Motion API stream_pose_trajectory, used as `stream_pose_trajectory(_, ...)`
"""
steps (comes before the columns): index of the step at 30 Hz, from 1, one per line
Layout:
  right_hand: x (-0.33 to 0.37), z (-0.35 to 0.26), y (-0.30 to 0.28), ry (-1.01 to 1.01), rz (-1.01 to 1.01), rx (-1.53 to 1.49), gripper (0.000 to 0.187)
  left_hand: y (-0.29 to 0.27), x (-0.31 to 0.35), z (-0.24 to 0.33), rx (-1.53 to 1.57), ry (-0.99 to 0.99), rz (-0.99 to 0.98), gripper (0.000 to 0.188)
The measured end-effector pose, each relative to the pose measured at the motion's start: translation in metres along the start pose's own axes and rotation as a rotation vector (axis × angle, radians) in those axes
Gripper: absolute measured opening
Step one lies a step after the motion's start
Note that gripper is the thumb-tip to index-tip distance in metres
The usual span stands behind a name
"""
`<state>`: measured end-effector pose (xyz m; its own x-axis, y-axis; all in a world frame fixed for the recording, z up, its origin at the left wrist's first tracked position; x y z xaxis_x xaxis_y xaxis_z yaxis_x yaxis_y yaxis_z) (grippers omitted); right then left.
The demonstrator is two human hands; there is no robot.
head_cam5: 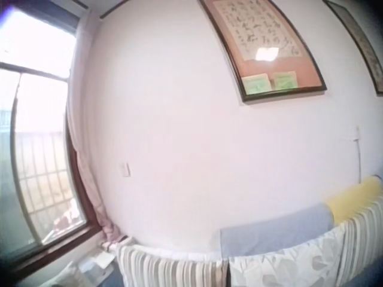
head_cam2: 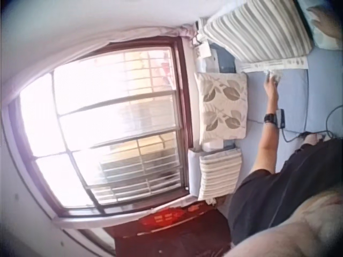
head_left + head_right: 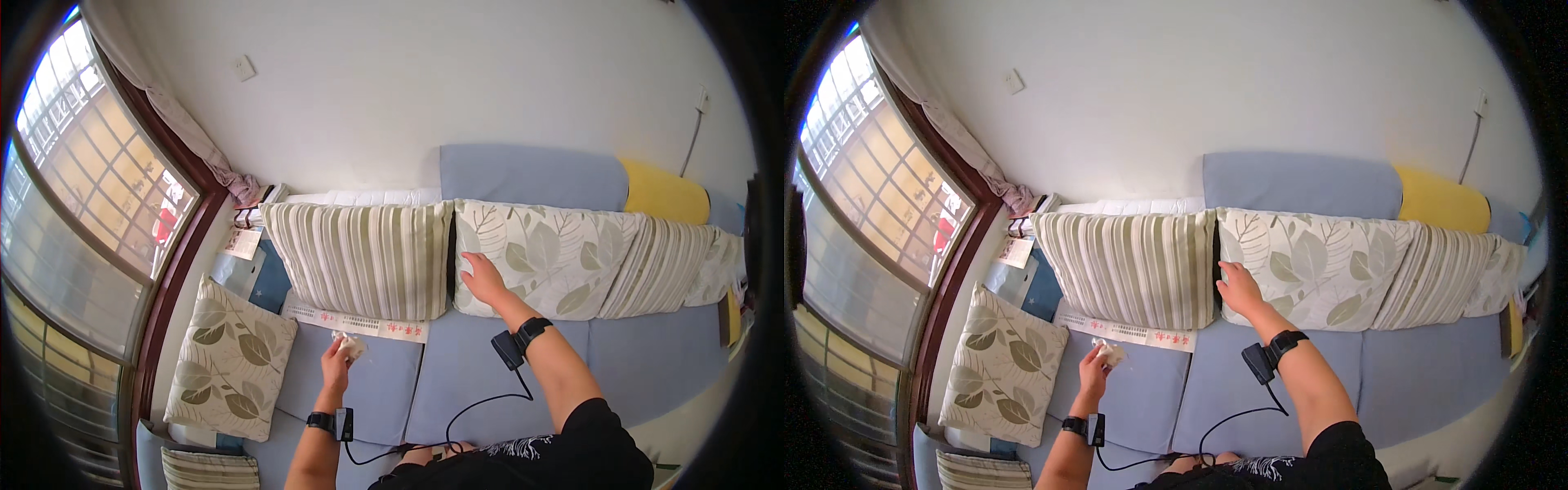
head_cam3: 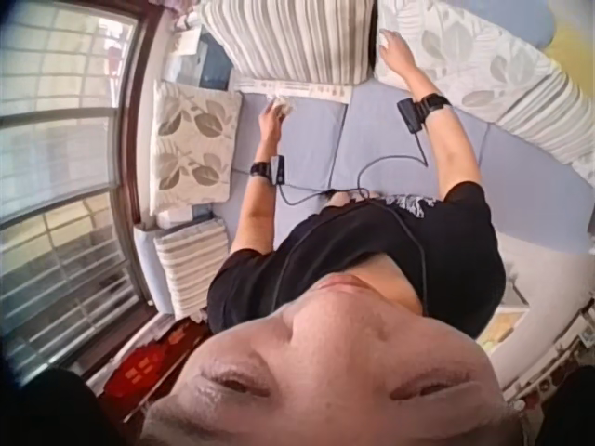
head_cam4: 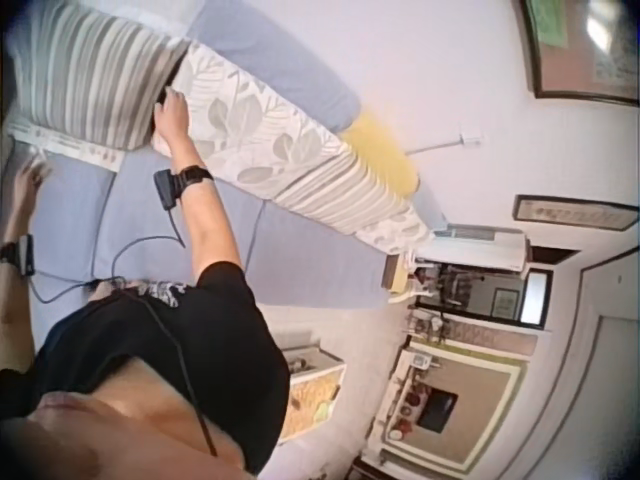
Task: Cleaning a sofa and arranging various pillows.
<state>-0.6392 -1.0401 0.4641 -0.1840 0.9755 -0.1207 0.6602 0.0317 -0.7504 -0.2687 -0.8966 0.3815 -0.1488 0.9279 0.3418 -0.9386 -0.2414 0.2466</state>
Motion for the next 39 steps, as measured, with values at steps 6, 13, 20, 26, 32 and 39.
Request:
stream_pose_trajectory(6, -0.065, -0.014, 0.0, -0.015, -0.082, 0.098, 0.051, 0.023, -0.078, 0.058, -0.43, 0.326, -0.045, 0.038)
stream_pose_trajectory(13, -0.125, -0.027, 0.025, -0.075, -0.108, 0.328, 0.054, 0.093, -0.149, 0.126, -0.922, 0.708, -0.014, 0.033)
stream_pose_trajectory(20, -0.136, -0.017, 0.075, 0.001, -0.209, 0.391, 0.063, 0.202, -0.221, 0.111, -1.134, 0.722, -0.345, 0.04)
stream_pose_trajectory(26, -0.113, -0.021, 0.103, -0.025, -0.126, 0.442, 0.06, 0.226, -0.235, 0.07, -1.61, 1.033, -0.534, 0.045)
stream_pose_trajectory(32, -0.097, -0.013, 0.108, 0.03, -0.086, 0.528, 0.061, 0.161, -0.287, 0.11, -1.651, 1.206, -0.55, 0.024)
stream_pose_trajectory(39, -0.084, -0.01, 0.124, 0.051, -0.121, 0.544, 0.062, -0.111, -0.416, 0.24, -1.466, 0.406, 0.319, 0.024)
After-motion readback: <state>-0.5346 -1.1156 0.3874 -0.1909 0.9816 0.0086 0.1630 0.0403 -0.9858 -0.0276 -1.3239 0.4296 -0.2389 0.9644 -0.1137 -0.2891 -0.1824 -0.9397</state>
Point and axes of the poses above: each hand's wrist, its own x-axis away from the middle knuckle, its own y-axis out of the palm, z = x × y, the point moved 8 cm from there along -x, towards the middle knuckle, and after that the axes turned 9 degrees about -z, right-handed, at the moved point
